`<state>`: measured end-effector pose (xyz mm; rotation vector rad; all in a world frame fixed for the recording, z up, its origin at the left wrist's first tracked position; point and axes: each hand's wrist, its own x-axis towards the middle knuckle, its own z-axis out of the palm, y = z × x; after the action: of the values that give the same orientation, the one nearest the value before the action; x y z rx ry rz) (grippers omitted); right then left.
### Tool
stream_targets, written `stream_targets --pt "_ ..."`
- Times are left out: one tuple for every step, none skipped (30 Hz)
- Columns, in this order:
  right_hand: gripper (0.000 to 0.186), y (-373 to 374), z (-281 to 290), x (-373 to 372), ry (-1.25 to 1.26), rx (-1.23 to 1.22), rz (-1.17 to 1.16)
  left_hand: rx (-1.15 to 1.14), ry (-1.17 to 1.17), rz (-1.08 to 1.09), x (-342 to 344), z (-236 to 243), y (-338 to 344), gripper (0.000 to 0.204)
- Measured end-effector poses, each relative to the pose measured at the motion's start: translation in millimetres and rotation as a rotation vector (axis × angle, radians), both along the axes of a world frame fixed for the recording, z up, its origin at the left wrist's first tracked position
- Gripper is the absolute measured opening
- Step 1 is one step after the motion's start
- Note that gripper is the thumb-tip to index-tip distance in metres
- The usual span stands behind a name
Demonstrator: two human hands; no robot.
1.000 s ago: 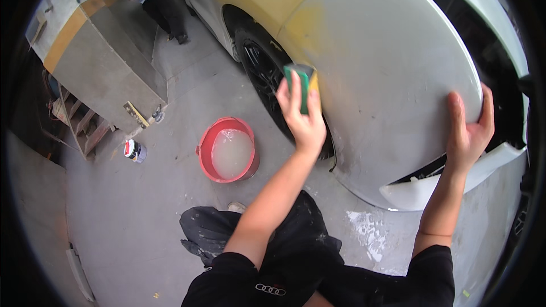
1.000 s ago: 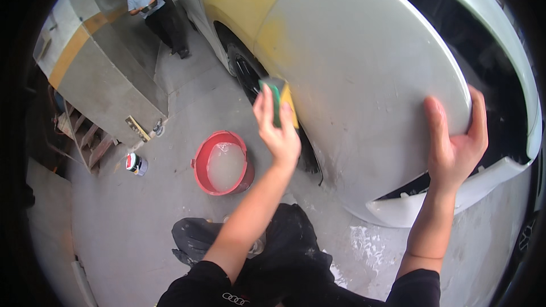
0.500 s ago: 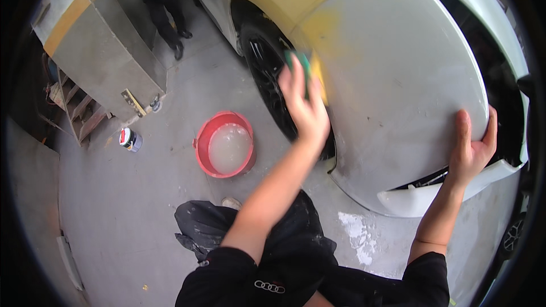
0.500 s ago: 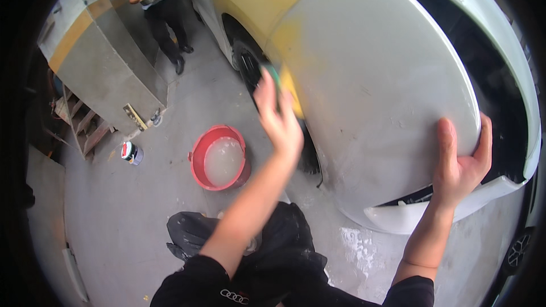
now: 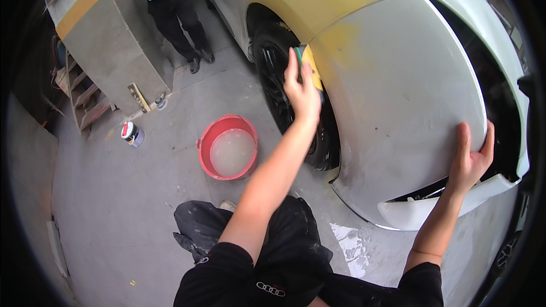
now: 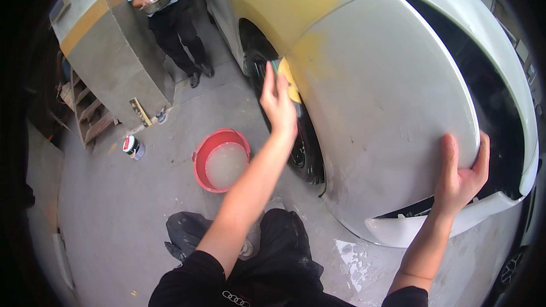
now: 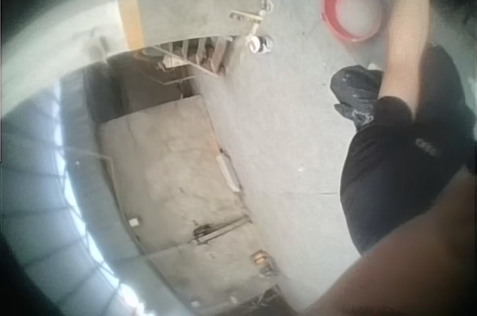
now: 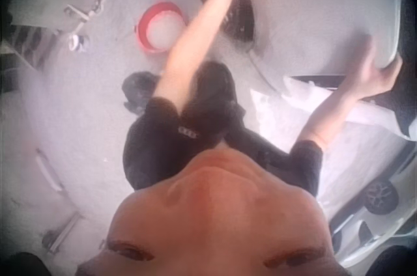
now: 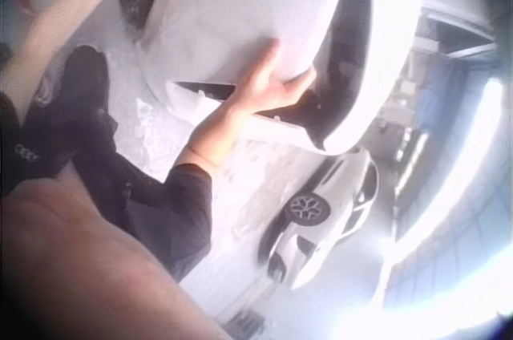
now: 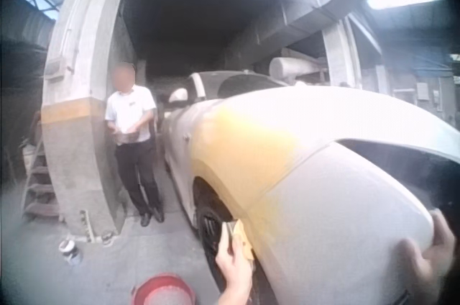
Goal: The person sands a yellowed area on the front fender of a white car using a green sanding block and a yellow sanding sponge. They repeatedly dip the tools in a red bucket of water and continue sanding the same panel.
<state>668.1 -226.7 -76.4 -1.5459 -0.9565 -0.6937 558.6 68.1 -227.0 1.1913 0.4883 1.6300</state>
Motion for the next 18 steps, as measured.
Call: stream_targets --pt "0.038 0.1 -0.4 -0.2 -0.002 -0.005 -0.014 0.014 -0.05 0.028 0.6 3.0 4.5 0.052" --pt "0.037 -0.1 0.1 -0.2 -0.001 -0.006 0.005 0.087 -0.037 0.089 2.9 -1.0 5.2 0.051" --pt "0.037 -0.1 0.4 -0.2 0.004 0.001 0.017 0.076 -0.064 0.028 0.6 -3.9 -1.1 0.051" --pt "0.036 -0.2 0.9 -0.2 0.002 0.004 0.034 0.142 0.018 0.095 0.4 -6.1 -9.7 0.051" --pt "0.036 -0.4 1.1 0.1 0.013 0.017 0.024 0.259 0.075 0.171 -1.8 -1.9 -15.8 0.052" --pt "0.036 -0.8 1.2 0.1 0.028 0.011 0.022 0.455 0.083 0.267 -4.4 2.1 -23.2 0.053" --pt "0.035 -1.5 1.2 0.3 0.033 0.017 0.027 0.552 0.145 0.405 -5.0 11.1 -22.2 0.051" --pt "0.035 -2.4 0.8 0.2 0.025 -0.004 0.025 0.45 0.103 0.315 -4.6 23.1 -18.9 0.052" --pt "0.035 -3.4 0.6 0.3 0.014 -0.013 0.024 0.375 0.042 0.231 -2.6 38.7 -8.3 0.053" --pt "0.034 -3.8 0.7 0.5 0.008 -0.02 0.016 0.229 -0.02 0.148 -0.6 51.0 2.6 0.051" --pt "0.034 -4.1 0.5 0.6 0.003 -0.01 0.028 0.264 -0.001 0.235 0.6 59.1 13.9 0.049" --pt "0.034 -3.8 0.9 0.9 0.0 -0.003 0.039 0.202 0.031 0.209 1.2 62.7 17.9 0.048" --pt "0.033 -3.5 1.0 0.8 0.002 -0.006 0.058 0.219 0.012 0.206 0.9 62.0 17.1 0.048" --pt "0.033 -2.9 1.5 0.7 0.005 -0.005 0.039 0.252 0.014 0.199 2.0 55.0 13.5 0.049" --pt "0.033 -2.5 1.4 0.3 0.004 -0.005 0.038 0.283 0.144 0.254 2.5 42.2 11.3 0.05" --pt "0.033 -1.9 2.0 -0.3 -0.002 0.003 0.038 0.341 0.137 0.248 3.6 33.9 7.0 0.051" --pt "0.033 -1.3 2.2 -0.8 0.001 0.011 0.04 0.438 0.08 0.264 4.0 29.3 6.6 0.052" --pt "0.033 -1.0 2.6 -1.6 0.003 0.014 0.041 0.354 0.075 0.215 5.1 25.9 7.6 0.051"
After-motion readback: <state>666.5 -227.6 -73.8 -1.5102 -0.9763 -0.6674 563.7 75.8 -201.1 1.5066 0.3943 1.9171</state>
